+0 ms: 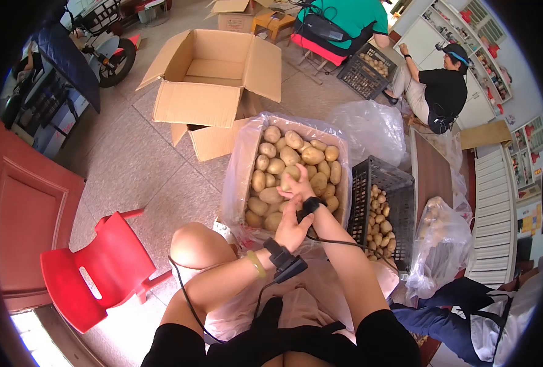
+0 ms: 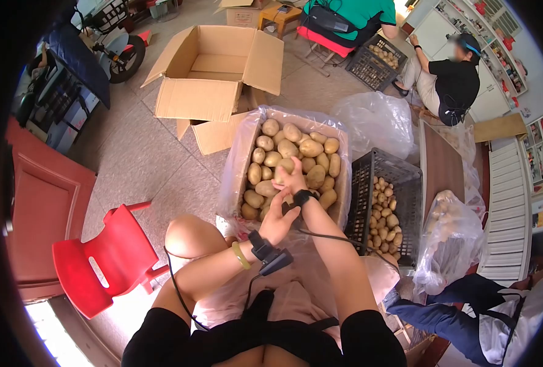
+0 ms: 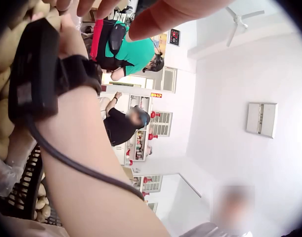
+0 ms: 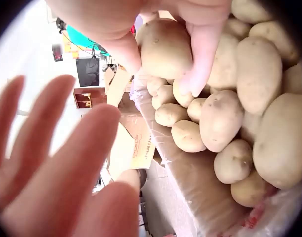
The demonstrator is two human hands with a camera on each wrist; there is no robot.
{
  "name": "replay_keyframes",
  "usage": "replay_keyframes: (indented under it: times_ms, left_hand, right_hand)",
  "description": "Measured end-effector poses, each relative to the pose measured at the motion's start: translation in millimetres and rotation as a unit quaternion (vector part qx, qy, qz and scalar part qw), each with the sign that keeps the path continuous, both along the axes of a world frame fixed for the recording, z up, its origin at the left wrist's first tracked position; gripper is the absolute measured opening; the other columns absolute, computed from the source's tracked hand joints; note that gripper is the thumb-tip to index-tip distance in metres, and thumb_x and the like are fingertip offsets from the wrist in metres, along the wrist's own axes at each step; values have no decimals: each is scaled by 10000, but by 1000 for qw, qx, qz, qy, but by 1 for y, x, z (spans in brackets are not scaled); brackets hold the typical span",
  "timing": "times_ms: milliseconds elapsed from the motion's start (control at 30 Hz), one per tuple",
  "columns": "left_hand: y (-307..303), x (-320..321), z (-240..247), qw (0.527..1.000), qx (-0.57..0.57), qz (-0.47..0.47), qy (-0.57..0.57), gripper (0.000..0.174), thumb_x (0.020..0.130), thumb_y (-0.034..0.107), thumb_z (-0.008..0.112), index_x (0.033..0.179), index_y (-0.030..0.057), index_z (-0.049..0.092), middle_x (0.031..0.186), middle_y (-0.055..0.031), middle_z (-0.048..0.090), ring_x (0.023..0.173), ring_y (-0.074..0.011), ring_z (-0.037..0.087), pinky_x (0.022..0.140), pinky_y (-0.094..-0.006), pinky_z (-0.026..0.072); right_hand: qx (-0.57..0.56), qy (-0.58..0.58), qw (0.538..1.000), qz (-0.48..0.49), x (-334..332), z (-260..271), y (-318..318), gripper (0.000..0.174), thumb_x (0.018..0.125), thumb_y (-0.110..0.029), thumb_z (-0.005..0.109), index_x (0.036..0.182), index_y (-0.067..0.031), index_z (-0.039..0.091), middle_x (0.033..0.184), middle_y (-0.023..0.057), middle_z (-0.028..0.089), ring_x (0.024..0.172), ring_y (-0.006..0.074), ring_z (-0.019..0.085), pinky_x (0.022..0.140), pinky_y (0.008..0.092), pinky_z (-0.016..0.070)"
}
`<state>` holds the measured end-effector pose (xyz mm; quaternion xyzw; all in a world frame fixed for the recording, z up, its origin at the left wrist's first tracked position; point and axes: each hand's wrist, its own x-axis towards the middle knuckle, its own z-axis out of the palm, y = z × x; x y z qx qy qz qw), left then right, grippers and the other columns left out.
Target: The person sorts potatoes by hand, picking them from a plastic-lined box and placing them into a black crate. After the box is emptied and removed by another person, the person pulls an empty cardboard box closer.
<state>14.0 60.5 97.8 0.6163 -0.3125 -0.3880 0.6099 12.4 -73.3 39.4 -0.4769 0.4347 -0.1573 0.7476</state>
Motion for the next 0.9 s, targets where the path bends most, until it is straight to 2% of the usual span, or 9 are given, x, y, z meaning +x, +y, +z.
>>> replay_keyframes:
  times_ms: [33,67,233,300,467,633,700,833,900]
  left_hand:
    - [0,0,0,1000,5,3,1,528,768,173,512,1209,11,271,1195,-162,358,1145,-231,313,942,-281,234]
    - [0,0,-2,1000,7,5,0,528,768,173,512,1209,11,271,1195,-162,358,1145,-231,313,942,-281,234]
    - [-3,1,-14,1000,-6,15,5,495,772,163,502,1196,16,291,1202,-155,350,1162,-228,287,949,-283,220]
    - [-2,1,-12,1000,-7,5,17,490,774,159,499,1194,15,293,1201,-155,350,1165,-227,281,950,-283,219]
    - [-8,0,-14,1000,-8,-12,17,481,775,151,494,1192,16,295,1199,-154,349,1164,-232,281,947,-288,221]
    - [-11,-3,-25,1000,3,-7,18,467,782,115,483,1193,8,290,1213,-136,335,1145,-191,290,933,-276,236]
    - [-15,-3,-32,998,-11,-8,54,460,784,90,474,1196,6,287,1218,-127,331,1141,-177,289,931,-270,237]
    - [-16,-1,-30,992,-44,-8,121,442,794,22,434,1206,0,277,1231,-109,318,1141,-166,288,938,-266,230]
    - [-17,1,-41,999,31,11,-25,436,779,84,492,1170,5,316,1142,-94,378,991,-134,384,826,-230,337]
  right_hand:
    - [-12,56,998,39,5,-10,-2,510,786,-141,509,1206,-104,223,1102,176,384,925,267,484,717,341,454]
    - [-240,129,956,108,4,-100,-32,462,783,-151,497,1196,-101,294,1128,193,399,963,300,464,769,354,423]
    - [-421,282,832,227,7,-52,-22,457,820,-199,440,1235,-157,252,904,142,555,516,164,569,536,267,467]
    - [-317,228,888,245,2,-29,-23,464,778,-183,495,1202,-116,319,1088,196,459,971,326,459,805,357,378]
    - [-343,187,863,321,-7,-37,-39,534,760,-176,527,1232,-158,277,1056,192,487,947,300,487,771,357,389]
    - [-357,237,850,307,-4,-17,-23,535,773,-143,495,1249,-179,253,982,217,511,867,306,520,729,363,402]
    - [-425,239,821,297,-6,-18,-21,577,757,-154,536,1253,-192,243,735,212,546,691,291,543,626,357,413]
    - [-481,207,822,223,-27,-18,-19,503,772,-182,507,1218,-96,292,967,217,508,875,326,501,754,360,404]
    - [-583,121,797,100,-52,-17,-28,387,771,-178,509,1109,-27,395,1032,216,477,869,321,518,770,358,404]
